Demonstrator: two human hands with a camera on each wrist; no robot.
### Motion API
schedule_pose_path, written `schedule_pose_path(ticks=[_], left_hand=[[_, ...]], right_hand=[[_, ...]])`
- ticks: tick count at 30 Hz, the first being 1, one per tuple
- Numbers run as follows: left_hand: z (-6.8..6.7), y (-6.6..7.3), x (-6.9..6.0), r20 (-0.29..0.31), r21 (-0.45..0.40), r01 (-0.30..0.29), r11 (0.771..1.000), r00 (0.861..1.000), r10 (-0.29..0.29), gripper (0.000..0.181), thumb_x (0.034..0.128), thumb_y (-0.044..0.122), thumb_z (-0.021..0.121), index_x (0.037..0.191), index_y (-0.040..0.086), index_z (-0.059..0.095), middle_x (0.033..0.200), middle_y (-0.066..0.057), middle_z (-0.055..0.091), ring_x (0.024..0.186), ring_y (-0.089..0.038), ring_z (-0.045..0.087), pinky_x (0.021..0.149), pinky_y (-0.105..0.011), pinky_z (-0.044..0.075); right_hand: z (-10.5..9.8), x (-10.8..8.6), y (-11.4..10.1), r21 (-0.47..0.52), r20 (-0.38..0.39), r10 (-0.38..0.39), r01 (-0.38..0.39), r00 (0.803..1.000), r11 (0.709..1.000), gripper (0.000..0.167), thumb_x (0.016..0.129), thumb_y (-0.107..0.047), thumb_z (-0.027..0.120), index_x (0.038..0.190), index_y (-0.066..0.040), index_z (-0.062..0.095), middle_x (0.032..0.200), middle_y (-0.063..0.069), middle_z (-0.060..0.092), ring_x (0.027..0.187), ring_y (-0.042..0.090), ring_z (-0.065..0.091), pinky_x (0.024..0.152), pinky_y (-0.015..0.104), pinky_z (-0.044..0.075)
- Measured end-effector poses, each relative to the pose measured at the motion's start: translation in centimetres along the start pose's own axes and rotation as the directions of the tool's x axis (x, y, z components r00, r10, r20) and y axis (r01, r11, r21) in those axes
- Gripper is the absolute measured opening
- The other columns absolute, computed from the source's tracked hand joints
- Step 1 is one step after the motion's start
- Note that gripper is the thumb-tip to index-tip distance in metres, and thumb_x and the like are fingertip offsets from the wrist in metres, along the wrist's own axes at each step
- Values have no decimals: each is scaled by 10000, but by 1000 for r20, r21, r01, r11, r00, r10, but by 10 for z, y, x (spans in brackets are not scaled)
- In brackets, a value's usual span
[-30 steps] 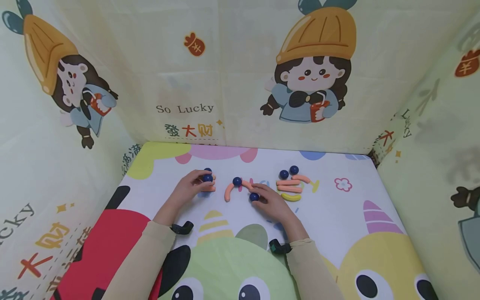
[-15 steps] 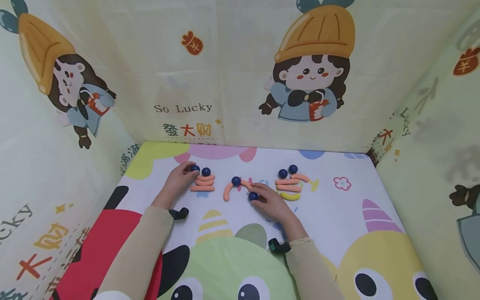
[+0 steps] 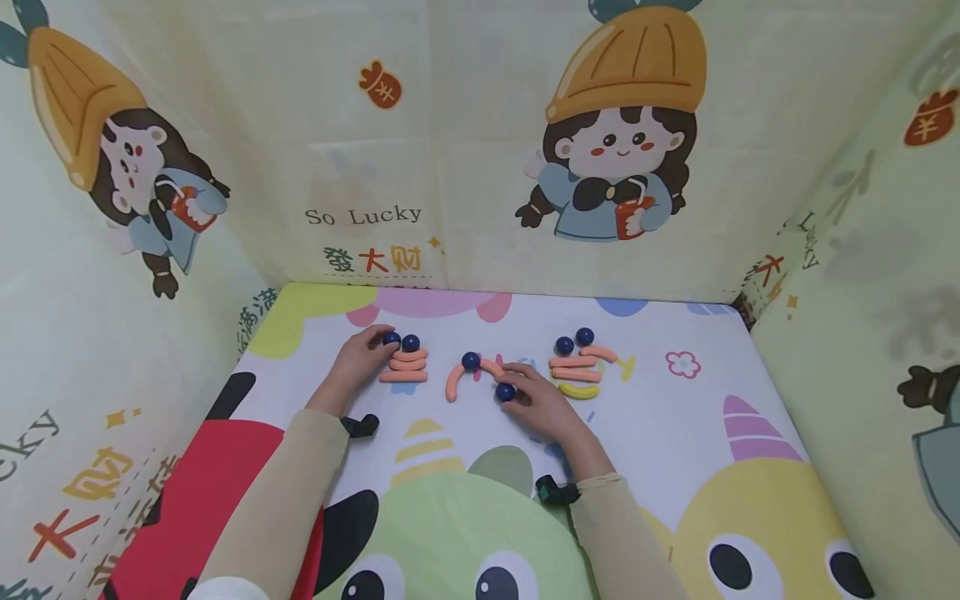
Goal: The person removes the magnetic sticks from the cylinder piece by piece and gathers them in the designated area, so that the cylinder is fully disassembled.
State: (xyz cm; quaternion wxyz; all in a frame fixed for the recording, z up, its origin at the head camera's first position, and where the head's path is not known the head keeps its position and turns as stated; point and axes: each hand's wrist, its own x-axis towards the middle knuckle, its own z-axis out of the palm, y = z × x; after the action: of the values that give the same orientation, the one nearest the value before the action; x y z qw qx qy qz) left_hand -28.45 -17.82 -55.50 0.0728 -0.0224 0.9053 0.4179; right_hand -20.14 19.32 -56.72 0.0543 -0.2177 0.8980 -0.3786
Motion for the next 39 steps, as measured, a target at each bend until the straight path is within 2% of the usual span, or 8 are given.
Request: schedule_pose_path(ticks=[5, 8, 13, 19, 24, 30, 35, 39], left_hand=[[0, -1, -2, 22, -8, -32, 999, 999, 32, 468, 968, 401, 622, 1420, 326, 524, 1494, -17, 491, 1433, -253, 393, 1144, -519, 355], [0, -2, -2, 29, 0, -55, 998, 998, 55, 492, 962, 413, 628, 1435, 360, 502, 1504, -15, 482, 1436, -255, 392, 1142, -518, 359], [0, -5, 0, 29, 32, -77, 997, 997, 76, 549, 948, 448, 633, 1463, 361, 466, 1516, -35, 470, 1437, -275, 389, 1138, -524, 361], [-1, -7, -1, 35, 54, -86, 995, 996, 85, 554, 958, 451, 616, 1476, 339, 453, 1522, -39, 461, 1445, -282, 374, 1152, -524, 341], [-2, -4, -2, 28, 56, -68, 996, 997, 67, 534, 977, 429, 593, 1479, 311, 453, 1526, -58, 454, 1447, -297, 367, 1155, -534, 332], [-3, 0, -4, 20, 36, -53, 998, 998, 52, 521, 979, 420, 597, 1467, 279, 480, 1511, -59, 475, 1438, -294, 384, 1149, -531, 342], [-3, 2, -5, 31, -4, -71, 997, 997, 71, 513, 985, 388, 599, 1468, 257, 485, 1502, -47, 485, 1436, -272, 390, 1145, -521, 353], [-3, 2, -6, 39, -2, -87, 996, 995, 87, 523, 989, 389, 592, 1481, 267, 468, 1513, -41, 473, 1442, -264, 383, 1150, -511, 350]], right_hand=[[0, -1, -1, -2, -15, 16, -16, 1000, 1000, 432, 922, -275, 709, 1339, -315, 606, 1406, -56, 437, 998, 145, 557, 854, 349, 494], [0, -1, -2, -6, -14, 41, -41, 999, 999, 463, 913, -283, 719, 1353, -339, 584, 1359, -54, 429, 926, 129, 526, 810, 306, 472], [1, -1, -2, -18, -10, 56, -56, 998, 998, 474, 909, -288, 724, 1356, -344, 576, 1280, -55, 447, 916, 127, 509, 797, 296, 463], [2, -1, -1, -23, -25, 26, -26, 999, 999, 451, 919, -238, 717, 1349, -298, 598, 1151, -49, 491, 887, 127, 500, 781, 283, 465], [3, -1, -1, -18, -31, 28, -29, 999, 999, 424, 924, -218, 711, 1330, -294, 615, 1074, -52, 494, 862, 132, 494, 773, 291, 457], [3, 0, -2, -28, -25, 45, -46, 999, 999, 421, 928, -231, 708, 1329, -310, 610, 1080, -58, 493, 869, 134, 494, 777, 298, 456], [2, 0, -2, -29, -16, 68, -68, 998, 997, 419, 932, -269, 701, 1332, -340, 598, 1111, -70, 492, 897, 145, 499, 798, 314, 462], [2, 0, -2, -28, -9, 70, -70, 998, 997, 425, 933, -278, 699, 1339, -341, 591, 1133, -67, 498, 910, 153, 500, 810, 326, 463]])
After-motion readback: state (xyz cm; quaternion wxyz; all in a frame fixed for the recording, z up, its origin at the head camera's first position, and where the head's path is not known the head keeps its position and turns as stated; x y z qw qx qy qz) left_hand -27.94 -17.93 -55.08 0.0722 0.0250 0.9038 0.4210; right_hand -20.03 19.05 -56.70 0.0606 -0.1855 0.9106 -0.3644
